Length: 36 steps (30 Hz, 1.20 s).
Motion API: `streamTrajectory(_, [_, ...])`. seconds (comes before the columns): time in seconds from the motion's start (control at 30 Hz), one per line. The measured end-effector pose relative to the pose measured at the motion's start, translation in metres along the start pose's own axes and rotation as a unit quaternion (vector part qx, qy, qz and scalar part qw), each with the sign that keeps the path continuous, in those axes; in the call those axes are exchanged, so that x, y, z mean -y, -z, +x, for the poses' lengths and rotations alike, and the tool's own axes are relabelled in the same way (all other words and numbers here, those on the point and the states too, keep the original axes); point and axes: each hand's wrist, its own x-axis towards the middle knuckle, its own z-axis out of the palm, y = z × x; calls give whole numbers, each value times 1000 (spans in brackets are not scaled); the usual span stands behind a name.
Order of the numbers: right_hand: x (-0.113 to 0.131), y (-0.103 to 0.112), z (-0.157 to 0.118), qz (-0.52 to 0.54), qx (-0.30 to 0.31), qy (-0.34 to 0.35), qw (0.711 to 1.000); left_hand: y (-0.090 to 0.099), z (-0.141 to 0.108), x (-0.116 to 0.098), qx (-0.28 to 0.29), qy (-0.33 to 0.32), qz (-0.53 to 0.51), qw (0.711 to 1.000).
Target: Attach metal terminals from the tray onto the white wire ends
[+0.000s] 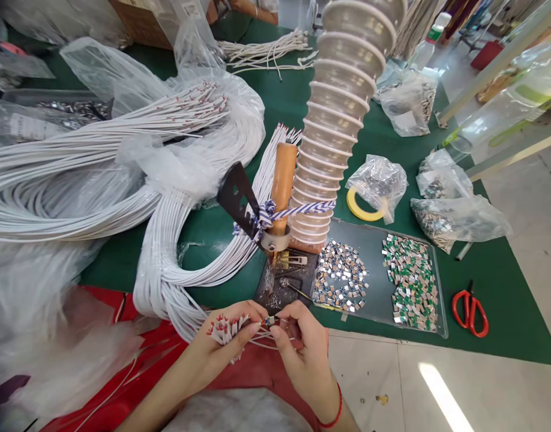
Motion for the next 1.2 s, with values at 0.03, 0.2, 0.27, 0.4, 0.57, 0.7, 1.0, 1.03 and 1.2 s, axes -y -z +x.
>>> streamTrajectory(0.03, [1,0,-1,20,10,-9,1000,-1,-2,0,10,7,-9,1000])
streamTrajectory(0.2, [5,-1,-1,116,10,-20,993,-5,-8,8,67,9,-35,997])
streamTrajectory(0.27, [5,-2,-2,137,13,-24,990,-6,-10,14,73,6,-51,996])
streamTrajectory(0.4, [5,1,-4,156,23,-9,987,-9,-10,25,84,26,-107,990])
streamTrajectory(0.57, [1,19,-5,99,53,50,992,-15,-3,30,57,44,-187,980])
streamTrajectory(0.7, [6,37,-1,10,67,89,994,-17,-2,36,79,49,-223,970])
streamTrajectory(1.0, [16,26,10,-29,96,21,995,-23,0,41,138,95,-235,958])
streamTrajectory(1.03, [15,23,9,-12,96,15,995,-22,0,41,137,95,-218,962])
streamTrajectory(1.2, [10,14,11,35,90,-4,995,-16,-2,33,105,69,-116,985])
